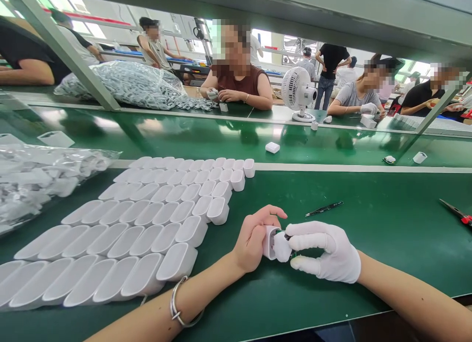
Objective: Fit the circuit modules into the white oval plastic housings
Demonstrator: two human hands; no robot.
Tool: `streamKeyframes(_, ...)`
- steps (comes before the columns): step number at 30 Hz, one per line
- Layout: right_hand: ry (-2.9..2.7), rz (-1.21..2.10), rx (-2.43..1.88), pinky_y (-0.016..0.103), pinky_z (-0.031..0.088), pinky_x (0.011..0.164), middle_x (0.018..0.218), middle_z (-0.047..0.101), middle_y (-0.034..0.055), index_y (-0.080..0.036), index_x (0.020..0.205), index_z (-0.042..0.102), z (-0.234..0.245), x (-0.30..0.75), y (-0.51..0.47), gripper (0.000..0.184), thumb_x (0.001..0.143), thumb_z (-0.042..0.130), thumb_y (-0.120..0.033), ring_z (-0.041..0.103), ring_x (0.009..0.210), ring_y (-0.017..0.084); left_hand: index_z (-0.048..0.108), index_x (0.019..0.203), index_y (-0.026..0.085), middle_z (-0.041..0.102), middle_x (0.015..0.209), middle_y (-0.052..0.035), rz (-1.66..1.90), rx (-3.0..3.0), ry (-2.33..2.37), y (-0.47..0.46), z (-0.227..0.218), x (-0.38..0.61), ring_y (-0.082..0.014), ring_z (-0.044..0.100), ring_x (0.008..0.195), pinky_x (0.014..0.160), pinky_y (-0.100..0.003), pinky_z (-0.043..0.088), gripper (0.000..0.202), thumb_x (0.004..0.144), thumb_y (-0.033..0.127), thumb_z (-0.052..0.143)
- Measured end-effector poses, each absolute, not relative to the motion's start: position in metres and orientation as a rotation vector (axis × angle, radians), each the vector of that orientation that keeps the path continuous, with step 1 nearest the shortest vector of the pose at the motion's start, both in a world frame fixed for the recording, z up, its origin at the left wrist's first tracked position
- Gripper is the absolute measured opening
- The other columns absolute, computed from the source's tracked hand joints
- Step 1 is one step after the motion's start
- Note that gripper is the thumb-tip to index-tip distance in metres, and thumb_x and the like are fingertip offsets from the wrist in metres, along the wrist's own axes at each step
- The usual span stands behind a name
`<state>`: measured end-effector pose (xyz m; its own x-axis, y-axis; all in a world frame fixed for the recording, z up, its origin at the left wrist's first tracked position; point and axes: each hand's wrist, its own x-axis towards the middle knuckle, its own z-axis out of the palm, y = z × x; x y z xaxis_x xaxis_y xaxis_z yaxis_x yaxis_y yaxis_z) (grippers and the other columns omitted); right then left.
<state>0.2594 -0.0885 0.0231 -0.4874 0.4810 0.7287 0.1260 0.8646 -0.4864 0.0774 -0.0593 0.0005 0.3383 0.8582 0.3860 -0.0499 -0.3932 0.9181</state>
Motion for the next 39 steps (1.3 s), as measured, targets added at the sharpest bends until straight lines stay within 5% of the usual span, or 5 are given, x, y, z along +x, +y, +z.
streamKeyframes(16, -2.297, 0.423, -0.521, 0.026, 0.051, 0.076, 0.096, 0.062, 0.0031, -0.026, 0.103, 0.056, 0.021, 0.255, -0.087, 0.020, 0.086, 0.051, -0.016, 0.060, 0.084, 0.013, 0.048, 0.103, 0.016, 0.052, 0.052, 0.0044, 1.152, 1.670, 0.733, -0.062, 0.001, 0.077, -0.0122, 0.038, 0.044, 0.045, -0.024, 0.031, 0.033, 0.074, 0.021, 0.033)
streamKeyframes(23, -1.822, 1.350, -0.933, 0.021, 0.050, 0.054, 0.124, 0.049, 0.0074, -0.033, 0.136, 0.032, 0.017, 0.253, -0.088, 0.099, 0.053, 0.084, -0.017, 0.052, 0.058, 0.004, 0.003, 0.141, 0.031, 0.054, 0.110, -0.0050, 1.036, 1.494, 0.837, -0.066, -0.002, 0.083, -0.0095, 0.047, 0.049, 0.052, -0.029, 0.044, 0.074, 0.076, 0.021, 0.035)
streamKeyframes(29, -1.603, 2.089, -0.767, 0.025, 0.051, 0.074, 0.091, 0.059, 0.0015, -0.022, 0.126, 0.050, 0.026, 0.262, -0.074, 0.084, 0.050, 0.086, -0.024, 0.059, 0.080, 0.012, 0.003, 0.145, 0.026, 0.056, 0.115, -0.0113, 0.968, 1.490, 1.029, -0.066, -0.006, 0.087, -0.0208, 0.059, 0.076, 0.067, -0.036, 0.048, 0.065, 0.088, 0.031, 0.033)
streamKeyframes(35, -1.605, 1.938, -0.946, 0.029, 0.049, 0.074, 0.085, 0.059, -0.0009, -0.027, 0.140, 0.031, 0.016, 0.249, -0.085, 0.112, 0.044, 0.088, -0.017, 0.056, 0.076, 0.012, -0.004, 0.143, 0.037, 0.041, 0.131, -0.0096, 1.014, 1.406, 1.096, -0.066, 0.001, 0.088, -0.0119, 0.051, 0.062, 0.057, -0.029, 0.045, 0.065, 0.090, 0.057, 0.026)
streamKeyframes(39, -1.519, 1.916, -0.954, 0.034, 0.049, 0.077, 0.083, 0.060, -0.0009, -0.024, 0.131, 0.042, 0.011, 0.238, -0.091, 0.101, 0.041, 0.087, -0.013, 0.058, 0.075, 0.014, 0.006, 0.144, 0.033, 0.045, 0.124, -0.0093, 1.086, 1.203, 1.154, -0.062, 0.004, 0.088, -0.0112, 0.047, 0.061, 0.047, -0.023, 0.038, 0.069, 0.086, 0.066, 0.024)
